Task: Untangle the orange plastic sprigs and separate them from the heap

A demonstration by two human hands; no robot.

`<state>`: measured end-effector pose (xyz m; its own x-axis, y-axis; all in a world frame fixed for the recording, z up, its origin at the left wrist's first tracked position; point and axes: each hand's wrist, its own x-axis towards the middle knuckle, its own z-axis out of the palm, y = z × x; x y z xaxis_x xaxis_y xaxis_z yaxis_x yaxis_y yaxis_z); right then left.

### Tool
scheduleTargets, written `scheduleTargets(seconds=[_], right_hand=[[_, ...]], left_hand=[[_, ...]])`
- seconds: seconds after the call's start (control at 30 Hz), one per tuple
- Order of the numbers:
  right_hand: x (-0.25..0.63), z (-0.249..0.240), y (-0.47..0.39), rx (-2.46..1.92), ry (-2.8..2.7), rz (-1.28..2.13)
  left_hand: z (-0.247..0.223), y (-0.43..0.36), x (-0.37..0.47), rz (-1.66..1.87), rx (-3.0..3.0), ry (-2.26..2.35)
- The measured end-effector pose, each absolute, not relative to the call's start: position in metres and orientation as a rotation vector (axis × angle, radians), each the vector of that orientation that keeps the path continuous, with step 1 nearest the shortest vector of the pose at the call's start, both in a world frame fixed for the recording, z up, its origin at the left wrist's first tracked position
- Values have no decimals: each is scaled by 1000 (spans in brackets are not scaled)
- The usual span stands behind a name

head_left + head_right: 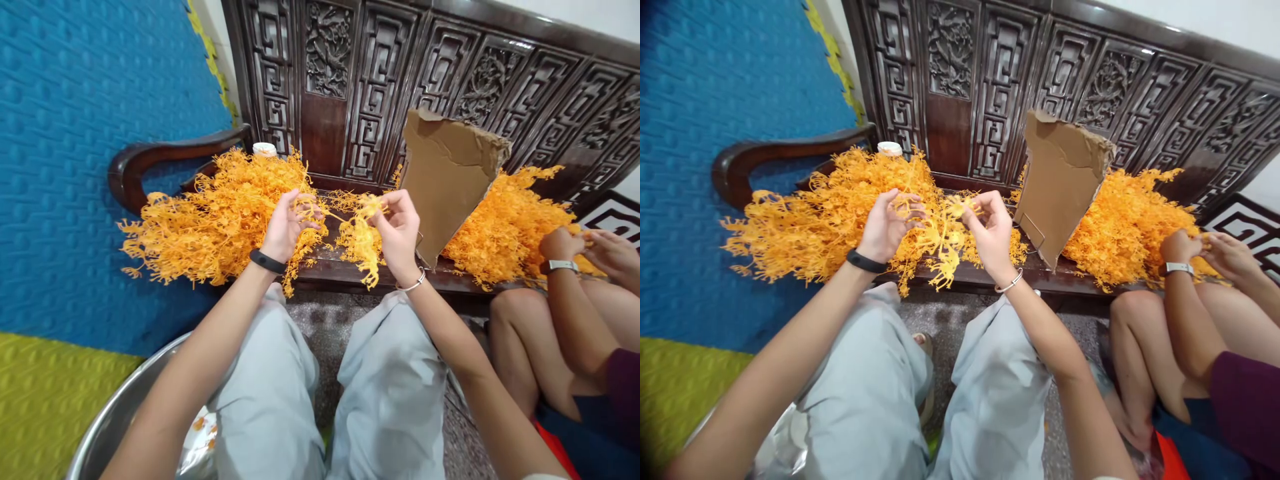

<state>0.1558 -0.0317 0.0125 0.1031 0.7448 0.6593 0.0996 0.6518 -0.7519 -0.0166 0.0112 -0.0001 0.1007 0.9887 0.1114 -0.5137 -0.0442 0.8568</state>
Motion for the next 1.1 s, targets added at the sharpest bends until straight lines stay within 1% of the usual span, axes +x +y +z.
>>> scheduleTargets(seconds=[0.07, 0.17, 0.27, 0.33, 0.43, 0.5, 0.6, 0.7, 0.83, 0.93, 1.1], right_hand=[[160, 12, -30, -721, -1323, 543], [168, 11, -25, -711, -1286, 424], [174, 12, -22, -736, -1274, 322], [173, 13, -24, -754, -1252, 364], [163, 13, -30, -825, -1336, 572], [155, 9, -34, -877, -1434, 686], [144, 2, -37, -912, -1555, 740], [139, -3, -38, -917, -1673, 752], [138, -3, -39, -894, -1712, 830], [138, -3, -40, -890, -1693, 887], [142, -3, -37, -909, -1689, 837]], left_hand=[[-1, 12, -19, 1344, 937, 717], [-4, 12, -23, 1322, 1004, 770], [-9, 13, -29, 1395, 1053, 805], [-11, 12, -33, 1479, 1076, 805], [-10, 6, -36, 1530, 1167, 712], [-6, -1, -37, 1431, 1252, 587], [-2, -11, -37, 1153, 1373, 420], [-2, -15, -37, 937, 1538, 439], [-10, -13, -34, 844, 1658, 620], [-14, -11, -32, 801, 1673, 621], [-11, -10, -31, 794, 1706, 671]])
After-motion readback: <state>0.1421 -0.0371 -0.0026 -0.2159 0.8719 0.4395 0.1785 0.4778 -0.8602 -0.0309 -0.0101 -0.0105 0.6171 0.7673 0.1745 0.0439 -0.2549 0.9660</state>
